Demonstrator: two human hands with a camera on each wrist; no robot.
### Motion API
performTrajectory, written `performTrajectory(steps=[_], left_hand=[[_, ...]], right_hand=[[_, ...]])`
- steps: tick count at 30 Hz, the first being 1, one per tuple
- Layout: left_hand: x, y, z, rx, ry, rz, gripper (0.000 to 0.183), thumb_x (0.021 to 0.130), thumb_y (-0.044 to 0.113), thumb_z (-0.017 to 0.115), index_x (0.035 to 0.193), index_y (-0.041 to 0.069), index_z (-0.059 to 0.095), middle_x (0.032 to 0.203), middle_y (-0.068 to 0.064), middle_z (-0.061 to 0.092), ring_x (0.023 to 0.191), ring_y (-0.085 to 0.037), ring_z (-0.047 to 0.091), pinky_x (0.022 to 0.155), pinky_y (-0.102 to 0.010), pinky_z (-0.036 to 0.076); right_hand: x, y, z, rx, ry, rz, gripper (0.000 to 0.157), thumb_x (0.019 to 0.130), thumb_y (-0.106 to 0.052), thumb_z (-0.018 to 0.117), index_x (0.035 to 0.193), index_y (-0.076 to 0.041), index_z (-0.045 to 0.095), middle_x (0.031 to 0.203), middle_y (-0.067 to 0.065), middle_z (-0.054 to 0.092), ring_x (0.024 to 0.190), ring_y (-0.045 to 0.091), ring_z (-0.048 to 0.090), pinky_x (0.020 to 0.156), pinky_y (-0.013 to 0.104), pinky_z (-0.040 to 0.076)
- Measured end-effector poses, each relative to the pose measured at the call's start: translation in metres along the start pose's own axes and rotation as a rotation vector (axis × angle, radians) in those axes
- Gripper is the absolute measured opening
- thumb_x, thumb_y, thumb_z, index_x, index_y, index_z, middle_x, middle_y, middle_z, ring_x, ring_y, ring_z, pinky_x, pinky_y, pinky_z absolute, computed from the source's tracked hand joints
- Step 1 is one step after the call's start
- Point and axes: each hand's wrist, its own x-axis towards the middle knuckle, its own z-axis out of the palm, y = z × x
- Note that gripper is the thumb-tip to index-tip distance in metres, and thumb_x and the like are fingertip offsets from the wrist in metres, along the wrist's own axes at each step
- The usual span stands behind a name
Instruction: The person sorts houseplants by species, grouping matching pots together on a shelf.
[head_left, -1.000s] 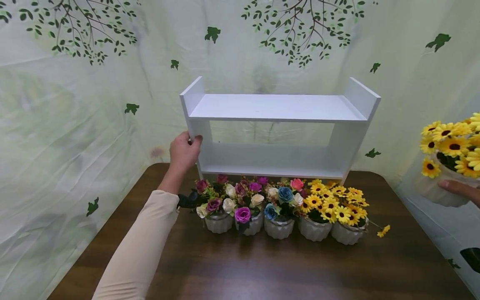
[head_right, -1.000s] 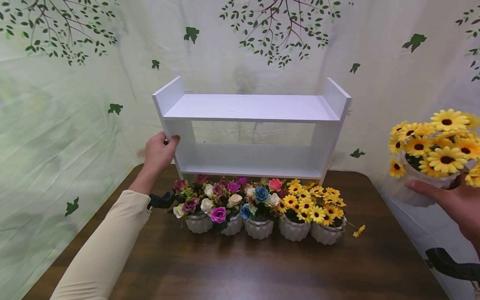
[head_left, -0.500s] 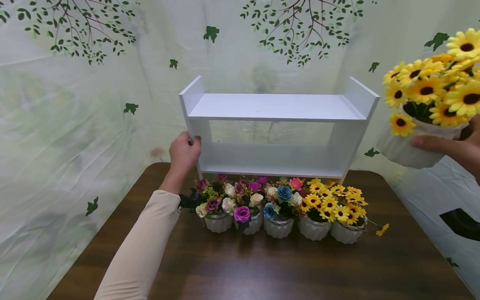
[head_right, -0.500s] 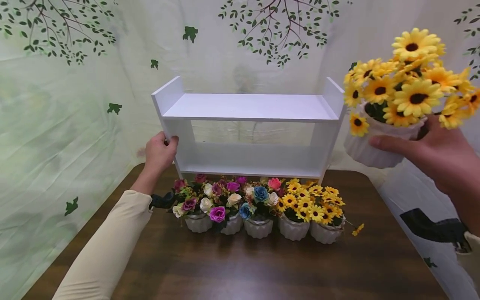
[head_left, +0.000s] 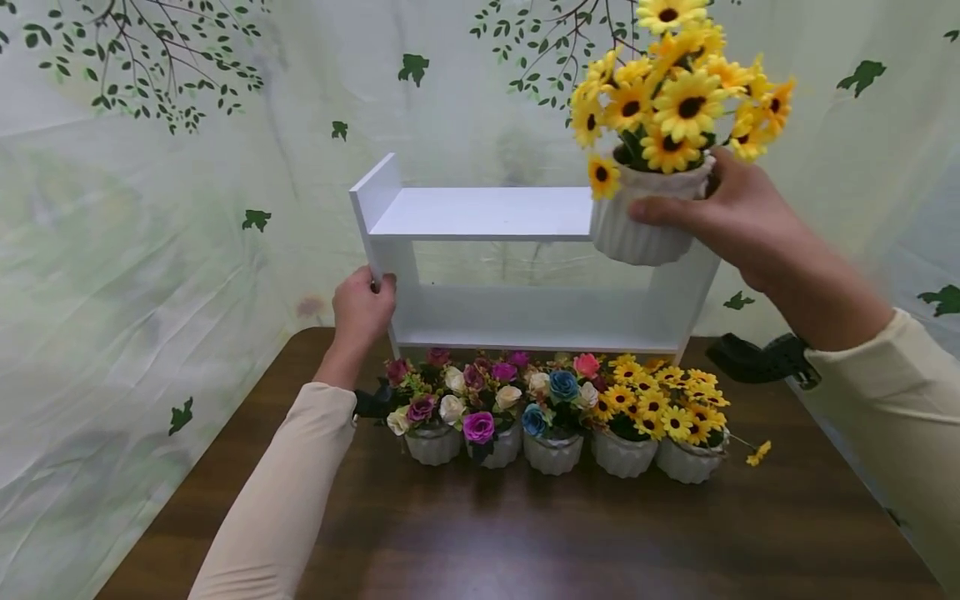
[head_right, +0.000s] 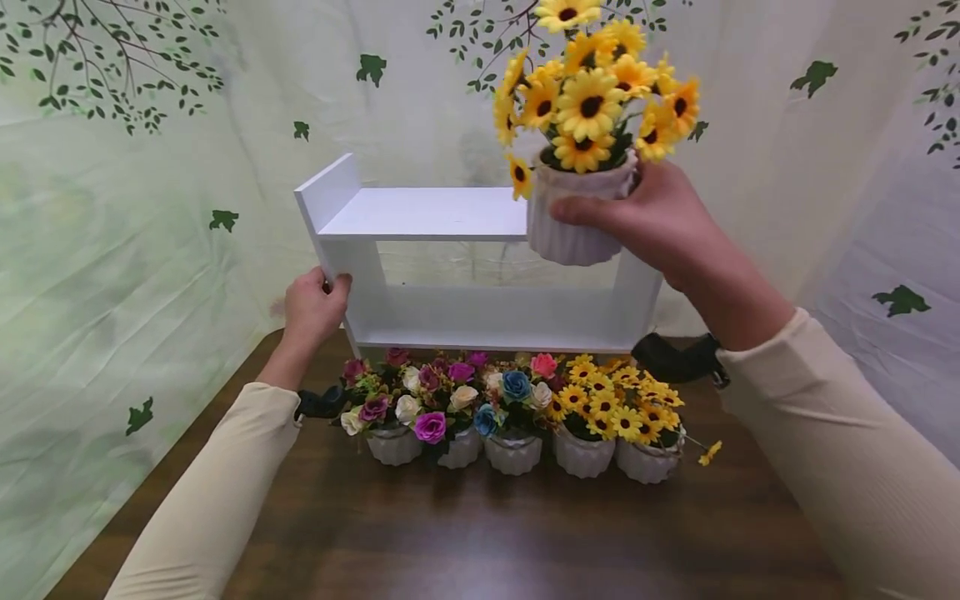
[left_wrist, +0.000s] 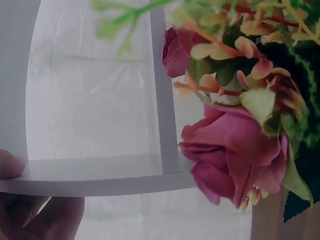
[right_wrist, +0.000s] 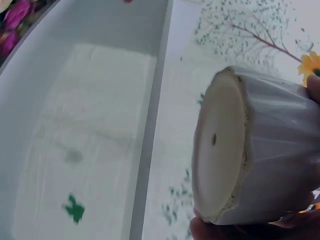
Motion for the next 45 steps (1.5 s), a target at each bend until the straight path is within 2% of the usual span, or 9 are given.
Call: performTrajectory(steps=[3,6,13,18,22,28,32,40,45], left_hand=[[0.0,-0.002,-0.001,0.01,0.022,0.004,0.038,0.1,0.023,0.048,0.115,-0.008,0.063,0.114,-0.029,0.068,0.102,-0.044,0.067,0.083,-0.056,0.056],[0.001,-0.002,0.0,0.02,0.032,0.011,0.037,0.1,0.023,0.048,0.111,-0.008,0.063,0.111,-0.029,0.069,0.099,-0.044,0.067,0.081,-0.055,0.055],[0.002,0.0,0.003,-0.001,0.001,-0.003,0.037,0.1,0.024,0.049,0.114,-0.007,0.064,0.116,-0.028,0.069,0.104,-0.043,0.067,0.084,-0.055,0.055],[0.003,0.0,0.003,-0.007,0.024,0.009,0.037,0.1,0.023,0.05,0.115,-0.008,0.064,0.115,-0.028,0.069,0.103,-0.043,0.069,0.084,-0.056,0.056],[0.003,0.0,0.002,0.011,0.046,0.025,0.037,0.1,0.023,0.049,0.112,-0.009,0.064,0.112,-0.029,0.07,0.1,-0.043,0.069,0.082,-0.056,0.057],[0.001,0.0,0.004,0.0,0.042,0.006,0.037,0.1,0.023,0.048,0.116,-0.007,0.065,0.112,-0.028,0.07,0.099,-0.044,0.07,0.08,-0.056,0.057],[0.0,-0.001,0.004,0.001,0.045,-0.011,0.037,0.1,0.024,0.049,0.114,-0.005,0.066,0.111,-0.027,0.071,0.098,-0.043,0.07,0.079,-0.055,0.057],[0.002,0.0,0.006,0.005,0.019,-0.015,0.035,0.102,0.025,0.049,0.115,-0.003,0.065,0.113,-0.026,0.071,0.1,-0.042,0.07,0.082,-0.054,0.057],[0.001,0.0,0.005,0.004,0.029,-0.01,0.034,0.101,0.025,0.05,0.112,-0.003,0.066,0.108,-0.026,0.072,0.096,-0.041,0.07,0.078,-0.053,0.057]], right_hand=[[0.01,-0.02,0.02,0.067,-0.018,0.024,0.076,0.085,-0.034,0.078,0.148,-0.019,0.037,0.139,0.004,0.053,0.12,0.02,0.057,0.098,0.037,0.053],[0.019,-0.033,0.038,0.144,-0.039,0.02,0.079,0.084,-0.032,0.078,0.149,-0.019,0.036,0.146,0.007,0.05,0.129,0.022,0.053,0.108,0.045,0.047],[0.039,-0.048,0.079,0.278,-0.059,-0.075,0.074,0.081,-0.025,0.08,0.145,-0.02,0.043,0.142,0.006,0.054,0.126,0.021,0.056,0.105,0.043,0.049],[0.05,-0.058,0.107,0.328,-0.085,-0.107,0.071,0.08,-0.023,0.08,0.142,-0.02,0.046,0.138,0.005,0.057,0.122,0.019,0.059,0.1,0.039,0.052],[0.061,-0.065,0.126,0.364,-0.07,-0.121,0.07,0.079,-0.021,0.082,0.14,-0.019,0.047,0.135,0.005,0.059,0.119,0.018,0.06,0.099,0.036,0.052],[0.078,-0.075,0.152,0.373,-0.007,-0.046,0.077,0.075,-0.026,0.085,0.141,-0.02,0.046,0.136,0.002,0.059,0.118,0.016,0.06,0.1,0.032,0.05],[0.088,-0.078,0.167,0.386,0.005,-0.028,0.079,0.073,-0.027,0.087,0.14,-0.019,0.046,0.138,0.001,0.058,0.121,0.015,0.058,0.103,0.031,0.048],[0.105,-0.077,0.189,0.315,0.034,0.052,0.08,0.074,-0.033,0.085,0.141,-0.016,0.044,0.14,0.0,0.056,0.122,0.016,0.057,0.101,0.031,0.05],[0.111,-0.074,0.2,0.293,0.044,0.077,0.082,0.075,-0.037,0.084,0.144,-0.016,0.044,0.141,0.001,0.056,0.123,0.017,0.058,0.099,0.032,0.051]])
